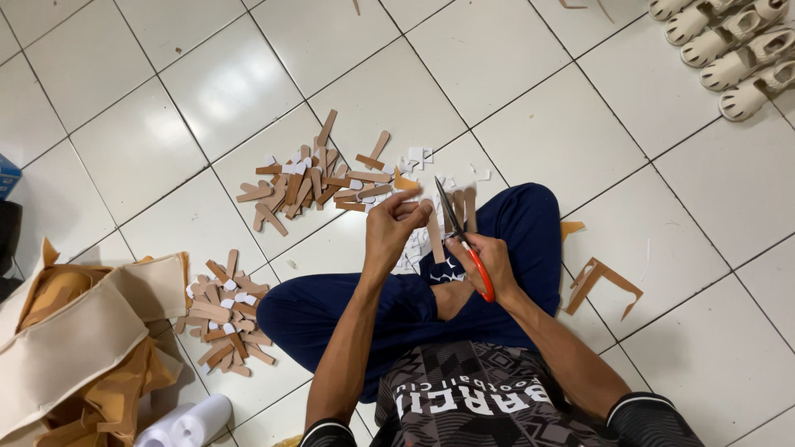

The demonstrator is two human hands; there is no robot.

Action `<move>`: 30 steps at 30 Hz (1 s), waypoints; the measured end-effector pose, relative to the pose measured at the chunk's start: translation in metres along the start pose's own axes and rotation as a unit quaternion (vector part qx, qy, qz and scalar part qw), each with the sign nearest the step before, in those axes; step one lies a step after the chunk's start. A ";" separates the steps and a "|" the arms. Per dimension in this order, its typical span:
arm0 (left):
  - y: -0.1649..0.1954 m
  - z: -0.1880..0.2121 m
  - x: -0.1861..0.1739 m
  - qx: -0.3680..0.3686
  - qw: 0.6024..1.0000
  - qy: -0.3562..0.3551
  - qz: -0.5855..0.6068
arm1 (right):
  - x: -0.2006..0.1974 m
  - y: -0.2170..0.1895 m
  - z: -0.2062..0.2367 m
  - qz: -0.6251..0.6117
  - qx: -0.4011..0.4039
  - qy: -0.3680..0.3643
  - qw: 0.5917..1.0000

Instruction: The person sits on the floor and uses scissors to cut a sheet of connected craft sticks into individual pieces. They trim the ends of the sticks and then gather the small white paper scraps from the floor.

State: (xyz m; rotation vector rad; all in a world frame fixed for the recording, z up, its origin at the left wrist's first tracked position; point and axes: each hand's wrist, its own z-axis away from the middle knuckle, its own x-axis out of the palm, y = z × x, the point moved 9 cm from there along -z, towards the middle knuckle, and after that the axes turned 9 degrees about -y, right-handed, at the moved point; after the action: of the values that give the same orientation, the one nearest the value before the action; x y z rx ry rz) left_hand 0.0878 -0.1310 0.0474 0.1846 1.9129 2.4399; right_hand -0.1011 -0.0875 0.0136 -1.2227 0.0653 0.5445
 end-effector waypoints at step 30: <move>-0.024 0.001 -0.008 0.008 0.990 -0.057 0.131 | -0.009 -0.025 0.004 0.023 -0.080 0.002 0.997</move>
State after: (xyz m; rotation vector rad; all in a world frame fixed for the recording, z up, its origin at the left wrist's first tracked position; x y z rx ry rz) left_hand 0.0952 -0.1248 0.0243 0.5997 1.9714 2.5031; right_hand -0.0989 -0.0925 0.0399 -1.3805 0.0539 0.5953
